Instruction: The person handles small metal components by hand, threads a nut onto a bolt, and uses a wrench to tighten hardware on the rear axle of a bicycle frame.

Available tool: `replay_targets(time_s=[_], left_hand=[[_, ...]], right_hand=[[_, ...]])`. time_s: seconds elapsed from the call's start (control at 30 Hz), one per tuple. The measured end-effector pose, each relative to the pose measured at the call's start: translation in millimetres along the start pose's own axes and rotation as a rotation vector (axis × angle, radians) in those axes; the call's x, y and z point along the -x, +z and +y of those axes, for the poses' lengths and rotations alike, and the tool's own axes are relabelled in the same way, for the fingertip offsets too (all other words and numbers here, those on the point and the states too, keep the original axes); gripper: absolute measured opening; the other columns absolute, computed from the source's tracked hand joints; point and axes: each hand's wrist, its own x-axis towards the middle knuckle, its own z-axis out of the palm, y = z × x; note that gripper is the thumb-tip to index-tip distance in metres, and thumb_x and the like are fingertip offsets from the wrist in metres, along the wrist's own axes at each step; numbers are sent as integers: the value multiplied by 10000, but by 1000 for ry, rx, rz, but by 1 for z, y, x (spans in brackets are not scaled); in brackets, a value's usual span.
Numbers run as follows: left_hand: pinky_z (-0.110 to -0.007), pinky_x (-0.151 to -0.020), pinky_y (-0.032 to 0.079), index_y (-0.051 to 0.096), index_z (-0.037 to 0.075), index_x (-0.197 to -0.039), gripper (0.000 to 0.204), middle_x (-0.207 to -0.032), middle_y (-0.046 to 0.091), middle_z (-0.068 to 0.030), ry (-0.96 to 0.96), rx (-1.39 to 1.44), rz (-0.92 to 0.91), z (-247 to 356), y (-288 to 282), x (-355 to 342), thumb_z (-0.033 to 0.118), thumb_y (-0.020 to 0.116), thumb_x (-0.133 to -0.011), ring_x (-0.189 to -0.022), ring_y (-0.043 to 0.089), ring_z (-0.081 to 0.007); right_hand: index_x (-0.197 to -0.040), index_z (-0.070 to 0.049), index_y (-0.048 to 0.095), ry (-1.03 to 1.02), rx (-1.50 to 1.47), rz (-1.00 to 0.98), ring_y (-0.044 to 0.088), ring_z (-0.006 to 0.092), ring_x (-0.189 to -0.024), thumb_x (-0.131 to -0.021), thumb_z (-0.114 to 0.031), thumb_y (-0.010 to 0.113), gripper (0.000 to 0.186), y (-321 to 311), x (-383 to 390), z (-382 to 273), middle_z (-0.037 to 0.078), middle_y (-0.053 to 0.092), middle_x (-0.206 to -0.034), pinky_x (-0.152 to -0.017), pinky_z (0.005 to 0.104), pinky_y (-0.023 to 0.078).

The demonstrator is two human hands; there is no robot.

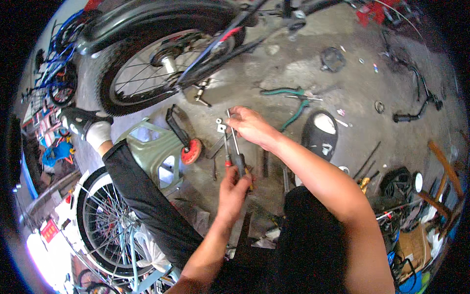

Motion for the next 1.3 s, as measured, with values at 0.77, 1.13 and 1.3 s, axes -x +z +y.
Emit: replay_targets(time_s=[0.77, 1.13, 1.3], left_hand=[[-306, -899, 549, 544, 2, -1350, 356, -1131, 692, -72, 202, 70, 84, 54, -23, -9, 137, 654, -1040, -997, 674, -149], [-271, -755, 534, 539, -13, -1378, 586, -1102, 608, -32, 453, -345, 466, 30, -27, -21, 48, 831, -873, -925, 597, -101], [-378, -929, 558, 468, -9, -1422, 473, -1188, 686, -176, 307, 372, 169, 57, -19, -11, 106, 648, -1000, -1030, 696, -255]], right_hand=[[-1094, 0, 712, -203, -10, -55, 599, 86, -632, -1023, -266, 620, 290, 49, -46, -90, 52, 718, -801, -549, 283, 474], [-1137, -37, 696, -247, -123, -52, 599, 66, -674, -1037, -279, 641, 268, 53, -36, -75, 20, 697, -852, -585, 251, 495], [-1080, -2, 742, -131, 51, -168, 621, 110, -783, -1039, -324, 639, 341, 37, -29, -59, 27, 719, -900, -720, 282, 513]])
